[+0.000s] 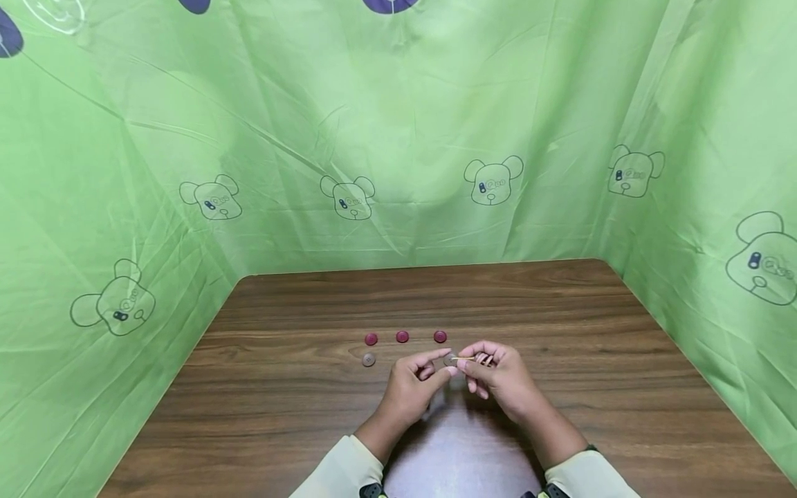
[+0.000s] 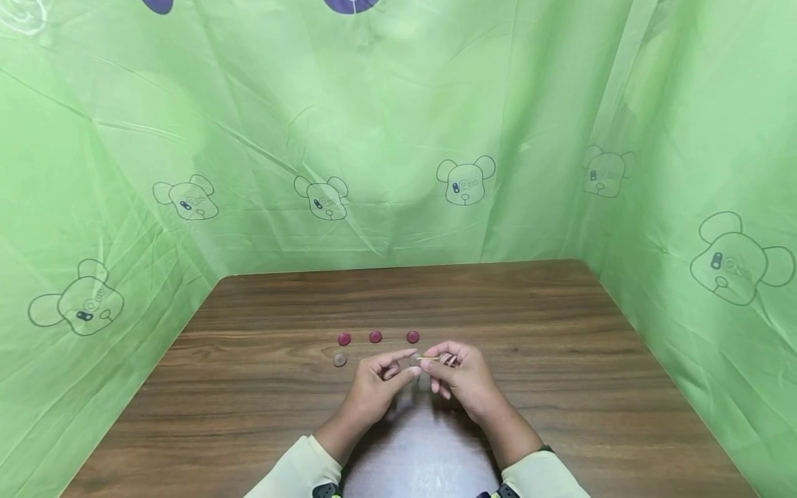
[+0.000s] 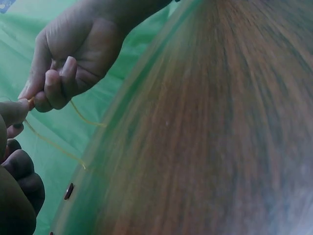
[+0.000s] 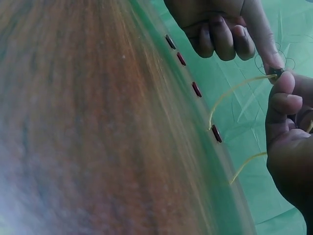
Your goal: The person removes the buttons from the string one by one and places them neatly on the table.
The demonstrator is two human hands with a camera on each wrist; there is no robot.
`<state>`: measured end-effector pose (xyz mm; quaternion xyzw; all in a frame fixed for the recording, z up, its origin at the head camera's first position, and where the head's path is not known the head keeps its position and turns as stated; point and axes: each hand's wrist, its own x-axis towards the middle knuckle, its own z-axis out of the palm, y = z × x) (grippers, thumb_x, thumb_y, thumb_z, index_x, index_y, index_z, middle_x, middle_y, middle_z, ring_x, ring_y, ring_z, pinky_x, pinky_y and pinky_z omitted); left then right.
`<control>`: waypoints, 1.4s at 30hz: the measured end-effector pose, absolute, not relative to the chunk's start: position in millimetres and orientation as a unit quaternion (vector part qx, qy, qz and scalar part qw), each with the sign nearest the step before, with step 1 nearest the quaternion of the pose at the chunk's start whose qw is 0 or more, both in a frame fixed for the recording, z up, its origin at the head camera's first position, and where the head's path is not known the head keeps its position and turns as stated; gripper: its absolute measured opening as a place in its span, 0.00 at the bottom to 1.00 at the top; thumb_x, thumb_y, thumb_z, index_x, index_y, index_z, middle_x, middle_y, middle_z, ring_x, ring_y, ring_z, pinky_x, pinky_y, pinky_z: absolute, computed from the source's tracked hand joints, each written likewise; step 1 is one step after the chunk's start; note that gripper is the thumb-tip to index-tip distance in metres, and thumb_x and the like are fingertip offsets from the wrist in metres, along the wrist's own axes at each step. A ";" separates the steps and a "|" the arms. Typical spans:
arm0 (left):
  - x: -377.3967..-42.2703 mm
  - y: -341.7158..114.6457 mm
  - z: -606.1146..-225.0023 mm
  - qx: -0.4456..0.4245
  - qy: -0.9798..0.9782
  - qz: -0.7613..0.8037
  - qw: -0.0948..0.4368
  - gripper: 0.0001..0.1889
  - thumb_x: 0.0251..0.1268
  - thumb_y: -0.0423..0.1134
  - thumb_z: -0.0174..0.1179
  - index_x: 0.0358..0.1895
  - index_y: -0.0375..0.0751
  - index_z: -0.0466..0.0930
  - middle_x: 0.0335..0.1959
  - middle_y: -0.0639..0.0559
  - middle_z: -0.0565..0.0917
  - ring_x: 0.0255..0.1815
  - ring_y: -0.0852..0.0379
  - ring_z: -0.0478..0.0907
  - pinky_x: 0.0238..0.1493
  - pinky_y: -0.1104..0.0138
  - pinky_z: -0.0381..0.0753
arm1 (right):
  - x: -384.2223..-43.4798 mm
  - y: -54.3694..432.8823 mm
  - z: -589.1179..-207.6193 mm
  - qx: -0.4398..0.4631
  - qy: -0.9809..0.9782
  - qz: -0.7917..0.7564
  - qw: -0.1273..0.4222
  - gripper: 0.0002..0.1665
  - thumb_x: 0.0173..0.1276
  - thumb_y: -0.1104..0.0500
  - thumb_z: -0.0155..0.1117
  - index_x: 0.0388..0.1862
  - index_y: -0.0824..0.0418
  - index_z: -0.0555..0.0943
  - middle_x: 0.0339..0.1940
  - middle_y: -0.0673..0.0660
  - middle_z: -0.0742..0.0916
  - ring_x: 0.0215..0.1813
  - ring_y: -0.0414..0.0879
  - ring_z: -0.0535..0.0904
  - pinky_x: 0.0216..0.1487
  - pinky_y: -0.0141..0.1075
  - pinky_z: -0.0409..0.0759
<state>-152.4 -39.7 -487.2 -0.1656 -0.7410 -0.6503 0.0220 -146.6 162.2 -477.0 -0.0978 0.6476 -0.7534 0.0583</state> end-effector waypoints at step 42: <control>-167.2 -79.3 -500.2 -0.137 -0.754 -0.641 0.038 0.19 0.66 0.32 0.77 0.58 0.29 0.90 0.19 0.58 0.59 0.19 0.72 0.55 0.22 0.77 0.58 | -147.0 163.0 -472.9 -0.070 0.662 -0.745 0.039 0.08 0.79 0.67 0.66 0.43 0.75 0.79 0.18 0.48 0.83 0.19 0.37 0.75 0.20 0.26 0.71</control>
